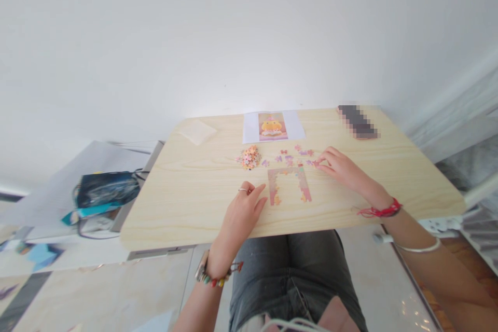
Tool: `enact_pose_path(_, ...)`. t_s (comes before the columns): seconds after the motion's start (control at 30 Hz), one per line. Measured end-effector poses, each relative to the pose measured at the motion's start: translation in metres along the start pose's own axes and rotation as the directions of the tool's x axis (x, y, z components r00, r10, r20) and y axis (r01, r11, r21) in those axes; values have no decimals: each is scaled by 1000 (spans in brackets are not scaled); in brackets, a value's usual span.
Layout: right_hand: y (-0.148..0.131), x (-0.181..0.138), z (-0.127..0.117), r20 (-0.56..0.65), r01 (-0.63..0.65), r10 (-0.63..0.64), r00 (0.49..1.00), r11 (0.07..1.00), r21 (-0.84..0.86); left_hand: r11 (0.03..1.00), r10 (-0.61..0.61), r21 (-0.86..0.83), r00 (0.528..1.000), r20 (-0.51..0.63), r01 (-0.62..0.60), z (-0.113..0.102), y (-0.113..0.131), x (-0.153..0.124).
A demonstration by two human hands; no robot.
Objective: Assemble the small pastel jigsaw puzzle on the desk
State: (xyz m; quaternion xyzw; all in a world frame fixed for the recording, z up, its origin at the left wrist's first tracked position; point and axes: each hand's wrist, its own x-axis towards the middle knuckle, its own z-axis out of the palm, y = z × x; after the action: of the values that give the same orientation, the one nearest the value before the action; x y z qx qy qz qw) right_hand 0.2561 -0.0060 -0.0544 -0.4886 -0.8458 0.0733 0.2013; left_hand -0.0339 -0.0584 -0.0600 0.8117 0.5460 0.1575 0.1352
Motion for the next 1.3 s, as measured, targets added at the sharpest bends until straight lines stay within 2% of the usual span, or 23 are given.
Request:
enact_pose_path(0.13,-2,-3,3,30,-1,1,1000,1000,-32,1000,8,-11,1000,-16,-9,1,0,0)
enact_pose_path(0.33,17,2,4,113,-33,36,993,999,-29,1000,11,-8,1000,-22,-12,0,-1,-1)
enact_pose_path(0.5,27,27,8,-13,-119,119,993,990,-71,1000,13,-8,999,-36,-13,0,0,0)
enact_pose_path(0.73,28,41,19,71,-148,154,986,986,-78,1000,20,-15,998,-52,-21,2,-4,-3)
enact_pose_path(1.0,27,36,14,64,-112,115,991,992,-57,999,22,-27,999,-48,-23,2,-4,-3)
enact_pose_path(1.3,7,23,3,93,73,-62,994,989,-125,998,38,-41,997,-66,-41,3,-1,-1)
